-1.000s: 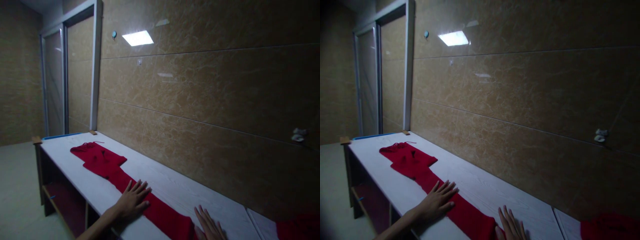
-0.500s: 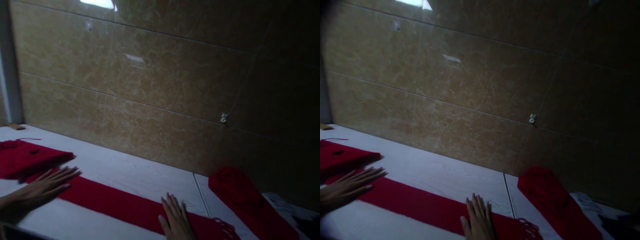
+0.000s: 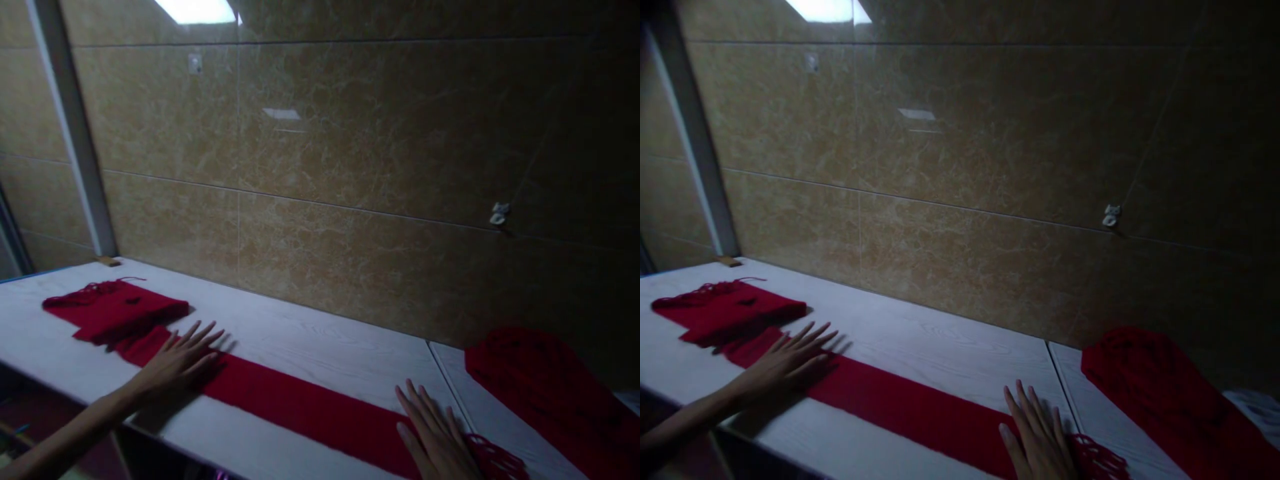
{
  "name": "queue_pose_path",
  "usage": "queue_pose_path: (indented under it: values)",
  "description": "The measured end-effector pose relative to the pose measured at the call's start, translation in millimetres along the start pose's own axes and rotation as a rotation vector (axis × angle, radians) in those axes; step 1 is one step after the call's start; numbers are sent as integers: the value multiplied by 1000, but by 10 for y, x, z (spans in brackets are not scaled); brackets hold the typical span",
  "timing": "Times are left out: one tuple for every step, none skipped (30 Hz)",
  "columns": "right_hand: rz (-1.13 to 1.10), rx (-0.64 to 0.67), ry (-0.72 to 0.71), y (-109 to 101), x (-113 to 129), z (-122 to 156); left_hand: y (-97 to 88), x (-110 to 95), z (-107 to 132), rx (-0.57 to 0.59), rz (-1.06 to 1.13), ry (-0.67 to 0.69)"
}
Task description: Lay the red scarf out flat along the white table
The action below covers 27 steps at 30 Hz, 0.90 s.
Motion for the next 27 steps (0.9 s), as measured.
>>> queue_pose_path:
  values:
    - [19,-8,1,4,-57,16,98,-115,16,45,6,-33]
    - [40,-2,2,28,-106,32,164,-245,49,52,10,-70]
    - [61,18,4,70,-148,46,211,-391,96,36,13,-104]
    - [80,42,9,120,-184,60,256,-557,148,21,20,-129]
    - [95,64,13,169,-208,73,298,-734,200,10,31,-146]
    - [105,83,22,213,-229,86,335,-914,245,4,47,-156]
    - [110,97,37,248,-247,97,364,-1088,280,7,65,-164]
    - [110,109,48,276,-257,106,390,-1248,302,28,83,-171]
    - [106,120,54,296,-257,114,409,-1386,313,61,103,-181]
    - [100,128,60,311,-258,120,416,-1502,315,99,119,-188]
    - [92,129,71,315,-265,125,409,-1592,310,139,131,-195]
    - [83,120,79,309,-274,131,392,-1655,304,177,139,-203]
    - [73,103,77,297,-286,137,365,-1696,297,209,142,-210]
    - [65,84,76,286,-311,147,334,-1719,291,236,140,-218]
    - [58,62,76,278,-353,162,303,-1733,286,258,136,-224]
    - [55,45,83,279,-419,183,274,-1745,283,277,131,-226]
    - [58,31,99,288,-509,209,247,-1763,281,291,127,-221]
    - [70,26,112,308,-609,240,226,-1788,279,300,127,-212]
    - [87,22,120,332,-709,272,213,-1819,280,310,130,-202]
    - [106,19,119,356,-800,303,207,-1852,283,319,136,-193]
    - [124,16,112,377,-875,331,207,-1885,287,326,143,-188]
    - [138,13,103,390,-932,355,211,-1918,291,330,150,-184]
    - [146,9,89,394,-964,374,214,-1951,291,329,156,-178]
    - [149,5,76,388,-973,386,216,-1987,286,325,160,-168]
    - [144,-5,73,367,-967,393,213,-2024,277,319,162,-155]
    - [130,-13,73,338,-947,396,204,-2062,263,314,165,-144]
    - [109,-21,82,305,-919,394,189,-2100,245,316,169,-138]
Point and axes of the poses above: each hand's wrist, its own z-axis away from the middle knuckle, its own y-axis out of the palm, x = y × z, the point moved 9 cm from there along -z, towards the middle knuckle, and after that the axes turned 2 degrees about x, right-handed, at the moved point
